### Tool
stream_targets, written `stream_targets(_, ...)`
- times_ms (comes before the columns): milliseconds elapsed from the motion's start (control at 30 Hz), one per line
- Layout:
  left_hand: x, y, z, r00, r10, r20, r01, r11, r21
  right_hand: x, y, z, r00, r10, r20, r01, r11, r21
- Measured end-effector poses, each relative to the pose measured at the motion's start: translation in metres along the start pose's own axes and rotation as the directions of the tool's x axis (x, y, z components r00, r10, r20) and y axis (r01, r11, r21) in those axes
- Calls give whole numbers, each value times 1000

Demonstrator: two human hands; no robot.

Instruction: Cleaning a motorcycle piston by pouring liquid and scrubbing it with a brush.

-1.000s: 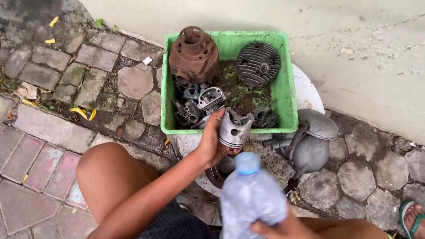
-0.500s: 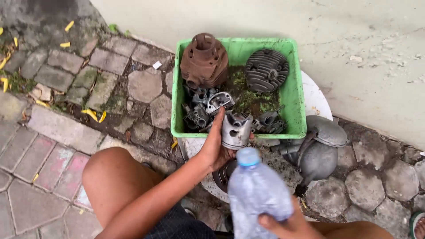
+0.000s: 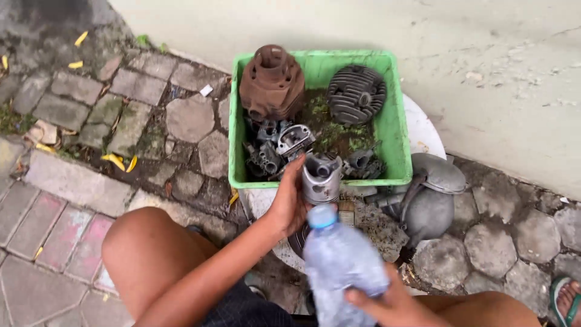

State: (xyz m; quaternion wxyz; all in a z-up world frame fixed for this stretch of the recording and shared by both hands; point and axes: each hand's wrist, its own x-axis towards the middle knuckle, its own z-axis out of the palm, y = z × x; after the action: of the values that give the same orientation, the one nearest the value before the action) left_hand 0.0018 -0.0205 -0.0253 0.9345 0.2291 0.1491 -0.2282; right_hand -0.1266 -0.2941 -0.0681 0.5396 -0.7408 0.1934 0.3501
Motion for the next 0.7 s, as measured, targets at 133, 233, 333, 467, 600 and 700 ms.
stream_targets(133,-23,-17,-12,996,39,-76,-28,991,134,-35,-9,-39,831,-552,67,486,779,397)
stream_targets(233,-2,-17,-20,992,103,-77,-86,976,201,-28,-47,-13,810,-568,147,534,818,215)
stream_targets(333,-5,-29,-29,998,51,-46,-46,993,105,-40,-40,-33,760,-639,119,545,726,419)
stream_targets(467,-2,-31,-30,957,234,169,-242,970,24,-31,-35,13,964,-239,118,221,965,143)
stream_targets(600,-17,-37,-27,960,239,146,-238,971,-21,-40,-39,13,900,-382,213,381,923,44)
stream_targets(700,-16,-30,-20,949,305,83,-316,907,277,-33,-41,17,902,-389,189,385,921,58)
